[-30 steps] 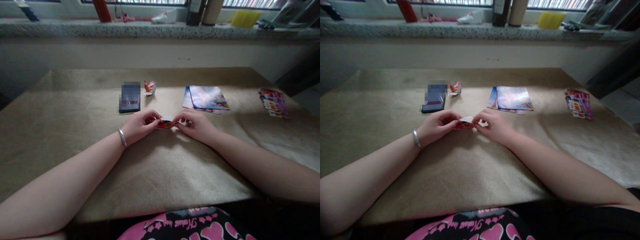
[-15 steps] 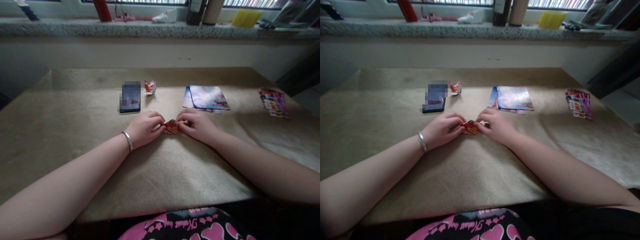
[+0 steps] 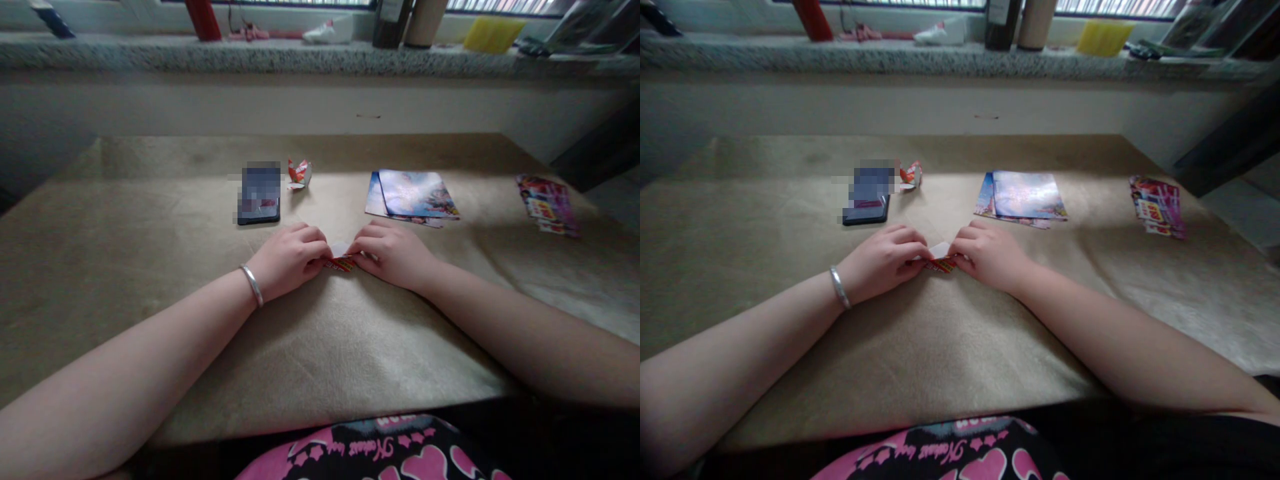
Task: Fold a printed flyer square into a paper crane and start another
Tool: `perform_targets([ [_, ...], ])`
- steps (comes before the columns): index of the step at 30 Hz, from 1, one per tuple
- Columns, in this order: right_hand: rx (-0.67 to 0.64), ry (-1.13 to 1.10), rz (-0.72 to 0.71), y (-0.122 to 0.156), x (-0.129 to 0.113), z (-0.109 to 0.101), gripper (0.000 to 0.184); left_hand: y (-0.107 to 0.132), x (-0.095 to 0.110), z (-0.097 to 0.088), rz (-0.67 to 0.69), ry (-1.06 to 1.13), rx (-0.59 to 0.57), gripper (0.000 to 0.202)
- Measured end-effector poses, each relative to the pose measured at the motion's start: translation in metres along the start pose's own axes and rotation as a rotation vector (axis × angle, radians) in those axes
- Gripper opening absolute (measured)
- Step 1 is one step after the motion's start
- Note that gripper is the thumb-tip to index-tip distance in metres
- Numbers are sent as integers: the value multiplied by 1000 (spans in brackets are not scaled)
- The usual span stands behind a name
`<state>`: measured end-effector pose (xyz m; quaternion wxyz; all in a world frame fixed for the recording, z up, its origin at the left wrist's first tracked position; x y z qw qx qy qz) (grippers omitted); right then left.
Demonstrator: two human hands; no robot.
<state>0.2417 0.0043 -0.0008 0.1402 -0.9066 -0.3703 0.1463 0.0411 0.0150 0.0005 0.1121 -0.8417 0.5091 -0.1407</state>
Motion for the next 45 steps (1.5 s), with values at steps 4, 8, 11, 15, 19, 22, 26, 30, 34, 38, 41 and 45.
perform_targets([
  [4, -6, 66, -65, 2, 0, 0, 19, 2, 1, -6, 26, -89, -83, 15],
  [8, -31, 101, -95, 6, 1, 0, 22, 5, -2, -13, 47, -144, -173, 14],
  [11, -40, 85, -85, 7, 2, -1, 23, 8, -7, -17, 82, -145, -215, 16],
  [15, -54, 71, -80, 7, 2, -2, 22, 11, -12, -19, 93, -109, -220, 19],
  [19, -40, 71, -69, 8, 2, -1, 22, 10, -12, -18, 82, -133, -181, 20],
  [22, -13, 63, -60, 8, 1, -1, 23, 8, -13, -13, 58, -212, -123, 23],
  [26, -29, 16, -102, 5, -4, 0, 23, 6, -16, -7, -89, -207, -44, 20],
  [30, -26, -14, -36, 3, -5, 0, 22, 7, -14, -6, -126, -177, -23, 16],
  [34, 14, -44, 95, 4, -1, 1, 14, 9, -8, -9, 6, -129, -16, 19],
  [38, 45, 13, 232, 5, 1, 1, 10, 8, -2, -8, 119, -132, -53, 23],
  [41, 20, -13, 297, 6, 0, 1, 13, 5, -2, -4, 85, -124, -98, 33],
  [45, -22, -139, 335, 4, -3, 1, 12, 4, -3, -2, 23, -98, -155, 40],
])
Point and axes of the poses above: each hand's wrist, its own y-axis away from the middle knuckle, its own z-axis out of the palm, x = y × z, the point moved 2 cm from there along -y, towards the middle knuckle, and after that the axes turned 5 degrees about z, right-handed, at the moved point
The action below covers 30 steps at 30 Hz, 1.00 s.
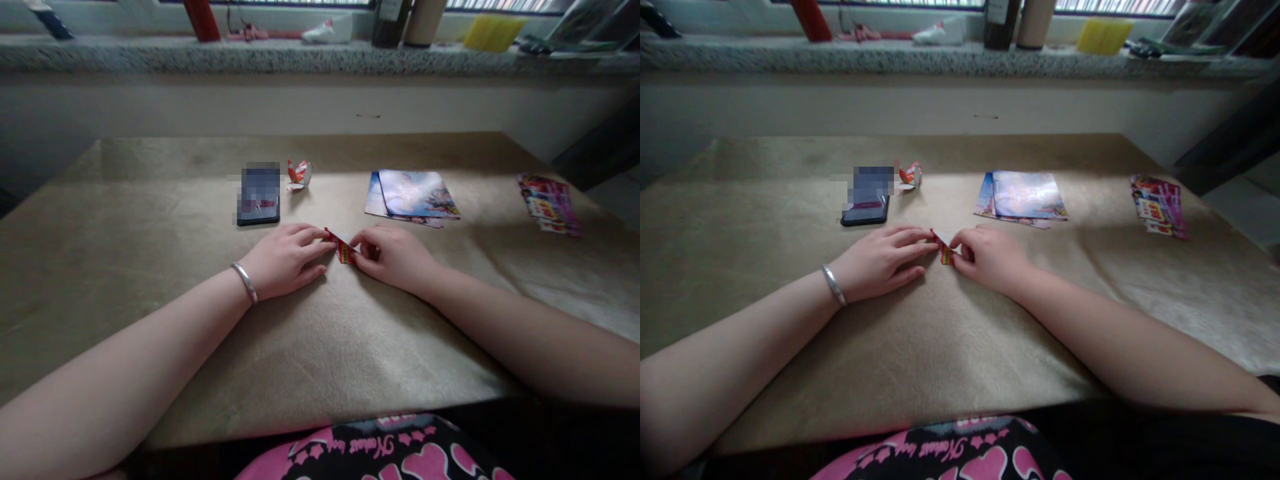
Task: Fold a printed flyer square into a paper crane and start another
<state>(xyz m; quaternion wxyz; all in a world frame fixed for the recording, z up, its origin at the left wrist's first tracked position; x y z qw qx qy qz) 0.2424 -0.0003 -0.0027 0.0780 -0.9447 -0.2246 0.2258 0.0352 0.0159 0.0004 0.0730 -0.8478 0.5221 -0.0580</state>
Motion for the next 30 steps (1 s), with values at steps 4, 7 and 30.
perform_targets([
  [4, 2, -77, -11, -1, 0, -2, 10, -1, 4, -1, 4, 19, -15, 43],
  [7, -1, -91, -23, -3, 1, -2, 13, -3, 8, 1, -20, 15, -5, 41],
  [30, -34, -57, -273, -4, 3, 2, 16, -5, -3, 9, -44, 100, -23, 41],
])
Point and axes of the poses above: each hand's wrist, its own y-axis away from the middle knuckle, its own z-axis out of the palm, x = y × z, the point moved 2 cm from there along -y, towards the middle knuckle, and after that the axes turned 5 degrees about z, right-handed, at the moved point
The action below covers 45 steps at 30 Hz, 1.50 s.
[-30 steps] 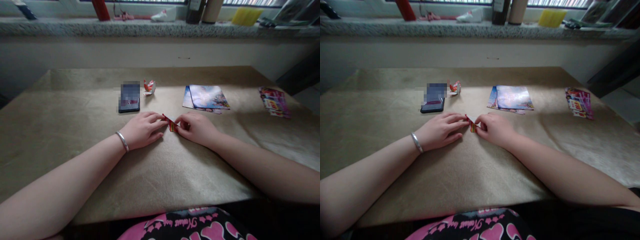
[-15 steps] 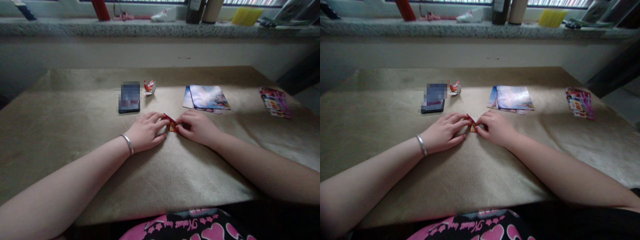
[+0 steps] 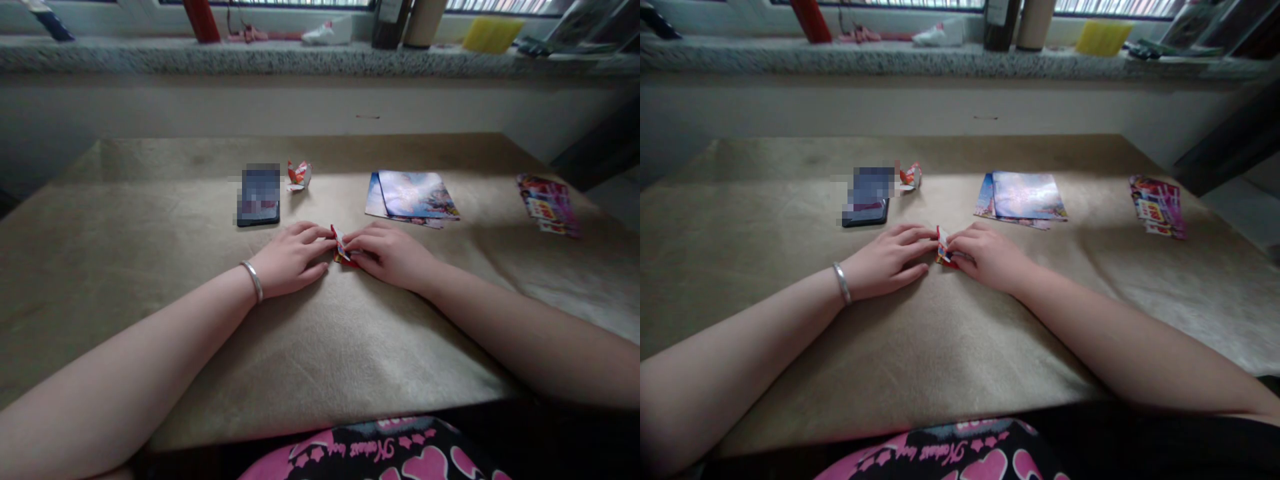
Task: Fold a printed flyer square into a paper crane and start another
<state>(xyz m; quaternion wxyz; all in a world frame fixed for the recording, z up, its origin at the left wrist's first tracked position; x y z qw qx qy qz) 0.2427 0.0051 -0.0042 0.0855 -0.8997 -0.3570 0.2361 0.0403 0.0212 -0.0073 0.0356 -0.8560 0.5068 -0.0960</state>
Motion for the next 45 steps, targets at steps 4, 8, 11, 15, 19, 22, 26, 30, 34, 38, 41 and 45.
perform_targets([
  [4, 10, 10, 27, -1, -1, 2, 14, 1, -3, 2, -24, 90, 39, 43],
  [8, -12, 44, 35, -1, -4, 1, 17, 1, -3, 1, -68, 178, 111, 44],
  [11, -15, 98, 39, 0, -4, 0, 21, 1, -1, -1, -43, 159, 55, 44],
  [15, 4, 151, 8, 1, -2, 1, 24, 0, -1, -2, 2, 129, 28, 35],
  [19, 8, 162, 10, 2, -1, 3, 24, 1, -1, -1, 10, 80, 56, 34],
  [22, 11, 132, 23, 1, -1, 3, 23, 1, 0, -1, 42, 15, 63, 35],
  [26, 4, 148, 31, -2, -3, 3, 24, 2, 5, -4, 143, -62, 74, 31],
  [30, -17, 219, 7, -5, -2, 5, 34, 2, 11, -8, 199, -98, 91, 29],
  [34, -67, 269, 17, -8, 0, 7, 41, 1, 12, -9, 179, -69, 72, 30],
  [38, -135, 294, 70, -10, 4, 8, 48, 1, 10, -9, 183, -37, 88, 31],
  [41, -182, 308, 109, -11, 7, 10, 53, 1, 8, -7, 187, -10, 104, 32],
  [45, -218, 322, 157, -10, 9, 13, 59, 2, 6, -6, 184, 10, 93, 34],
])
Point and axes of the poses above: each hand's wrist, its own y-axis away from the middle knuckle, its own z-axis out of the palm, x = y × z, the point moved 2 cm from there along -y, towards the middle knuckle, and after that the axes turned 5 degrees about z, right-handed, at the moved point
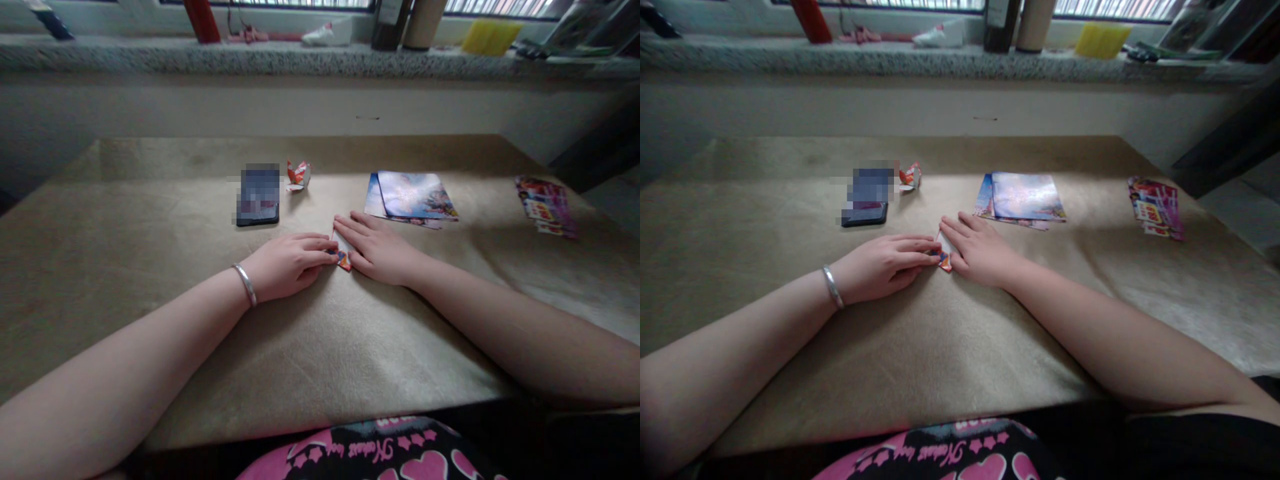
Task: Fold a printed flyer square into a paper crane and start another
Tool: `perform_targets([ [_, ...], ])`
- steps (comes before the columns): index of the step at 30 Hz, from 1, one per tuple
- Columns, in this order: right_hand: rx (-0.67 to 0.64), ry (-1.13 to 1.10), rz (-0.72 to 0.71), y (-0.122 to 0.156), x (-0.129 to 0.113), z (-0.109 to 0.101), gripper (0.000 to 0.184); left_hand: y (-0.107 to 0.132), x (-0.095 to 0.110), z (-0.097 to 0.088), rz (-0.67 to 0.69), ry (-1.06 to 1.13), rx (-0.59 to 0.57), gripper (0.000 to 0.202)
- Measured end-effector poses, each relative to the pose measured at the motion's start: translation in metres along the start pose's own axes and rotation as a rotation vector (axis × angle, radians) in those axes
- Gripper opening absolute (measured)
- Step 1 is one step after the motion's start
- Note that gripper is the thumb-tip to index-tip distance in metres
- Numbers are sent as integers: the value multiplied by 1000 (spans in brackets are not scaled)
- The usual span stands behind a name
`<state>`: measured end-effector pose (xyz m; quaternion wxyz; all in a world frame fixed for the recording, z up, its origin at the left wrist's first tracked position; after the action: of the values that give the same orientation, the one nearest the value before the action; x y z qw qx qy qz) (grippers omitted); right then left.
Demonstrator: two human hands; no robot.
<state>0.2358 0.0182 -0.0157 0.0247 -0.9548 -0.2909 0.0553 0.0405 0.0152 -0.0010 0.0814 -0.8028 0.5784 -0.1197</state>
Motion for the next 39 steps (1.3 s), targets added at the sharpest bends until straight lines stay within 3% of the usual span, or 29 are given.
perform_targets([
  [5, 79, -32, 80, 4, 1, -2, 63, 0, 0, -1, 10, 4, -10, 34],
  [8, 160, -49, 25, 8, -1, -6, 53, 0, 0, -1, 10, 11, -10, 35],
  [12, 155, -47, -64, 10, -1, -9, 43, 1, -1, -1, -5, 17, -7, 35],
  [20, 193, -95, -31, 13, 6, -9, 38, 0, 1, -2, -26, -5, -26, 32],
  [24, 254, -168, -55, 12, 1, -9, 26, -3, 5, -7, -57, -73, -37, 30],
  [31, 183, -89, -181, 17, -3, -17, 24, -3, 9, -7, -65, -127, -30, 31],
  [39, 150, -79, -164, 26, 10, -27, 23, -2, 6, -11, -59, -68, -120, 37],
])
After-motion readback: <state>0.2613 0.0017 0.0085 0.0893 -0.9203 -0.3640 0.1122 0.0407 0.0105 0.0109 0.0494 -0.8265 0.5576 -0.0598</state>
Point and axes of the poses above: each hand's wrist, its own y-axis away from the middle knuckle, its own z-axis out of the palm, x = y × z, the point moved 2 cm from there along -y, towards the middle knuckle, and after that the axes turned 5 degrees about z, right-handed, at the moved point
